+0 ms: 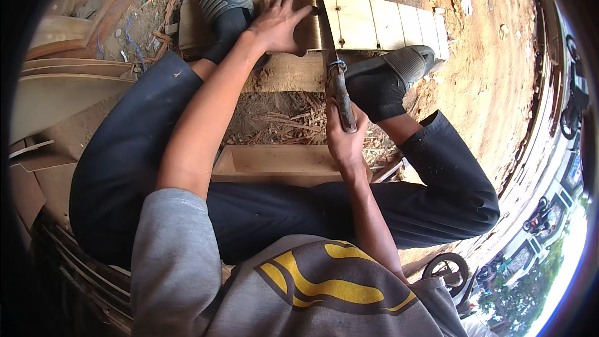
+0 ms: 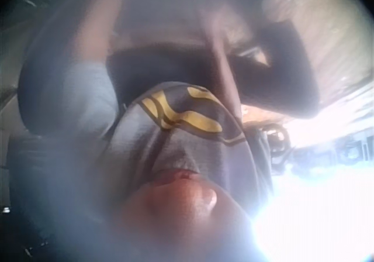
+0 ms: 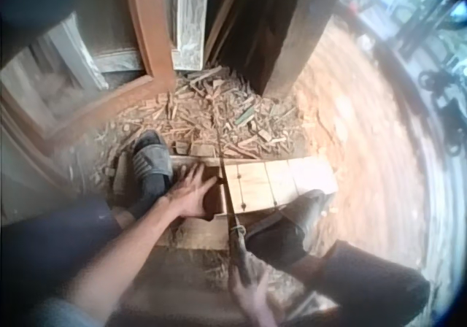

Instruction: The person sits on the ground and uses a hand saw to cut a rectangular wooden plank. They hold the wood steady with their left hand and saw with their right hand, creating a straight cut along the plank.

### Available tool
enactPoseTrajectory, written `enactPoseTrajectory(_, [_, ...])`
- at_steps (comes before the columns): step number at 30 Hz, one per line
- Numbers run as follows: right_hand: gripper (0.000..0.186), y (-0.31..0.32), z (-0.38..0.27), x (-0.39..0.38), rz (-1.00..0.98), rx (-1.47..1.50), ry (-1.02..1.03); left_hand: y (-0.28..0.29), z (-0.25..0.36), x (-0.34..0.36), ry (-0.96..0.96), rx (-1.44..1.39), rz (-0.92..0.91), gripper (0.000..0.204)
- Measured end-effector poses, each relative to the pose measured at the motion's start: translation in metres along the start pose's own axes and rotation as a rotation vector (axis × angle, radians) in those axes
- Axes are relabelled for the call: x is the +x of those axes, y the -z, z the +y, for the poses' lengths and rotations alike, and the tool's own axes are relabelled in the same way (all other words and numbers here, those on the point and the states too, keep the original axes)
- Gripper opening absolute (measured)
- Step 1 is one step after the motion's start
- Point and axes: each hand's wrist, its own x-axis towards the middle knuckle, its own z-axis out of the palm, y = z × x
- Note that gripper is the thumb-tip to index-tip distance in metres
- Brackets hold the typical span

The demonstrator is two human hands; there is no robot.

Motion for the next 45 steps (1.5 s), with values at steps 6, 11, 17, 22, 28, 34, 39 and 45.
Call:
enactPoseTrajectory(6, [0.025, -0.008, -0.014, 0.032, -0.004, 0.014, -0.037, -0.001, -0.005, 0.004, -0.01, 0.002, 0.075, 0.107])
enactPoseTrajectory(11, [0.02, 0.005, 0.0, -0.002, -0.016, -0.042, -0.007, -0.003, 0.0, 0.002, 0.005, -0.015, 0.009, 0.106])
enactPoseTrajectory(17, [0.022, -0.008, -0.011, 0.027, -0.022, 0.031, -0.037, 0.003, -0.003, 0.002, 0.007, -0.006, 0.049, 0.107])
enactPoseTrajectory(22, [0.02, -0.002, -0.004, 0.008, -0.018, 0.026, -0.037, -0.004, -0.002, 0.002, 0.009, -0.009, 0.014, 0.107])
enactPoseTrajectory(28, [0.023, 0.001, -0.016, 0.027, -0.034, 0.025, -0.07, -0.01, -0.008, 0.005, 0.011, -0.015, 0.046, 0.112])
enactPoseTrajectory(34, [0.03, 0.013, -0.042, 0.04, -0.039, -0.003, -0.079, 0.006, -0.012, 0.008, 0.021, -0.163, 0.067, 0.111])
enactPoseTrajectory(39, [0.039, 0.03, -0.062, 0.022, -0.04, -0.053, -0.117, 0.019, -0.015, 0.011, 0.012, -0.271, -0.016, 0.111])
enactPoseTrajectory(45, [0.034, 0.049, -0.067, -0.016, -0.037, -0.102, -0.185, 0.0, -0.013, 0.012, 0.018, -0.181, 0.024, 0.116])
